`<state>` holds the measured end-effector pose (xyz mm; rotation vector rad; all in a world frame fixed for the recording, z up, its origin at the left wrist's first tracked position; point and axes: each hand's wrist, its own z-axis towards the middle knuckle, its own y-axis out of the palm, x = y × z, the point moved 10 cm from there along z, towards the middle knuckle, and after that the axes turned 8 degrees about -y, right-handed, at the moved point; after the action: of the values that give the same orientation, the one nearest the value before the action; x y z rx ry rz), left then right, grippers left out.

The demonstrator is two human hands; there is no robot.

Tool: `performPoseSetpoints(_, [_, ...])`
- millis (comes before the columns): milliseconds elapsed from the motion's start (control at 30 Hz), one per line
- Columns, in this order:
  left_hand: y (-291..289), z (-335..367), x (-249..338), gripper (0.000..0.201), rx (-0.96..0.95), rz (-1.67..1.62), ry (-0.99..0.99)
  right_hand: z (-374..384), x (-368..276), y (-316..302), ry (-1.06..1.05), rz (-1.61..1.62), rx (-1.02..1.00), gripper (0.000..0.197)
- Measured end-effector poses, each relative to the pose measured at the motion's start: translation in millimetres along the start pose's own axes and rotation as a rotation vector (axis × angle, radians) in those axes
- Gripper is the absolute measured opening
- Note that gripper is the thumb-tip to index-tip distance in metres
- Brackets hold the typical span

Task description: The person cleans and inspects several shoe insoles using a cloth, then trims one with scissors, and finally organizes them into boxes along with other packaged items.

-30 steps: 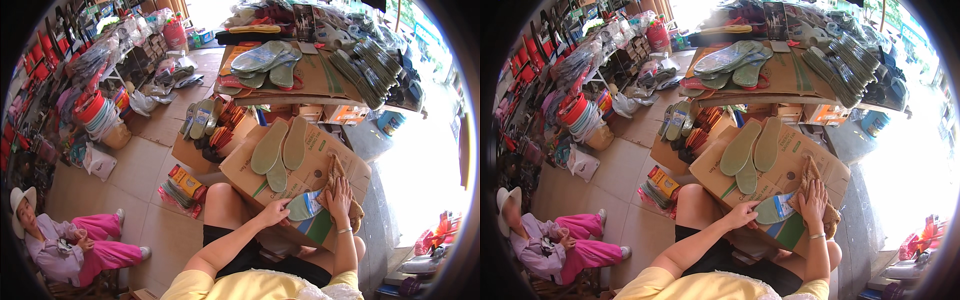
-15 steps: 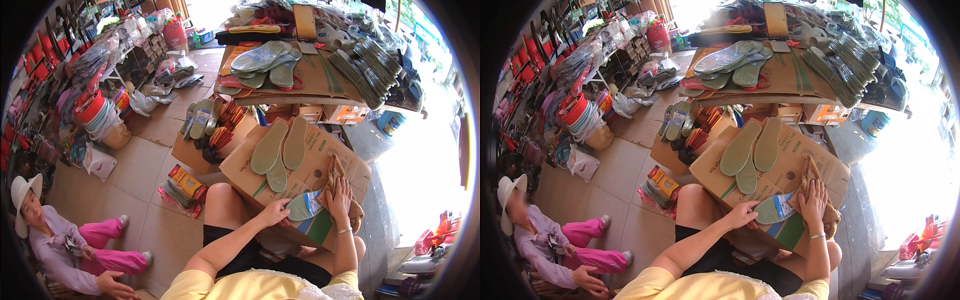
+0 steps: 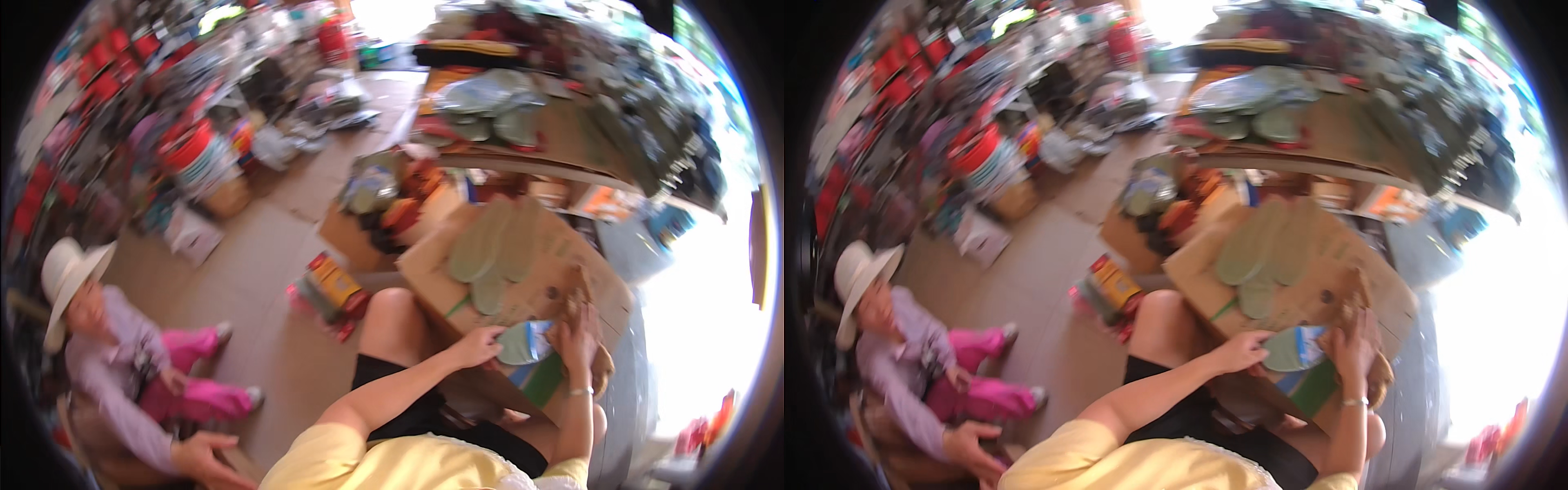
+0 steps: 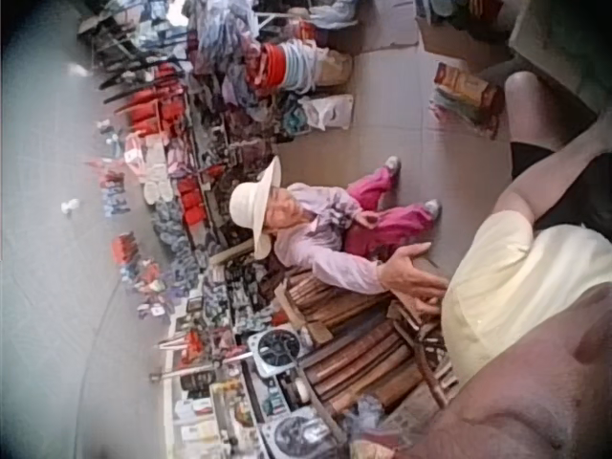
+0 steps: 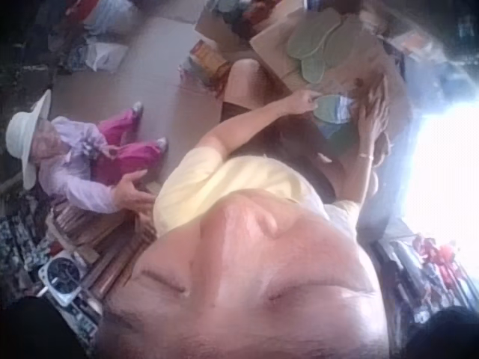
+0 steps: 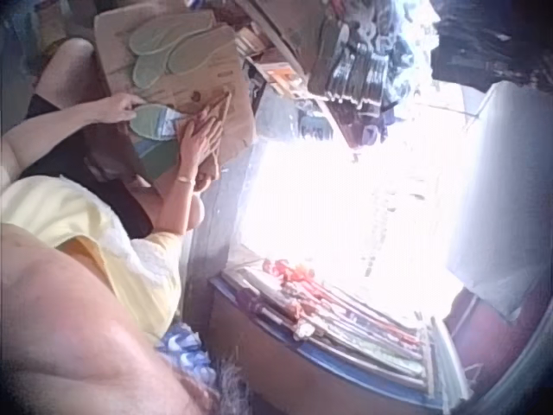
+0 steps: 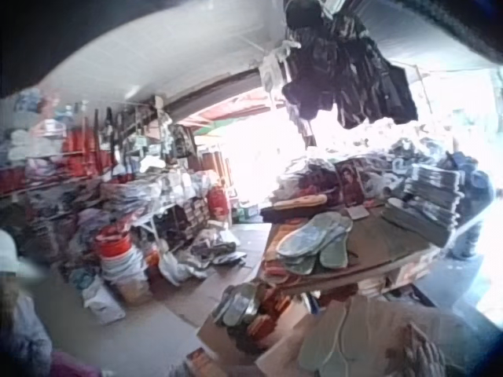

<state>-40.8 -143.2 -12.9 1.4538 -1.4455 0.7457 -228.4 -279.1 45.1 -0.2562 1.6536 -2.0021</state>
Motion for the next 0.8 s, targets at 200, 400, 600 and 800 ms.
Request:
performPoseSetpoints(200, [4,-1,10,0.045,0.026,-0.011,0.014,-11,24,19,-0.036,-0.183,0.018,0.062])
performPoseSetpoints(400, [7,-1,5,0.044,0.024,-0.030,0.046,-7,30,33,-0.068,-0.260,-0.032,0.062])
performPoseSetpoints(600, [10,-5,13,0.045,0.003,-0.033,0.053,-4,36,32,-0.054,-0.246,-0.028,0.060])
performPoseSetpoints(800, [8,-3,13,0.042,0.008,0.010,0.040,-3,36,34,-0.052,-0.261,-0.024,0.062])
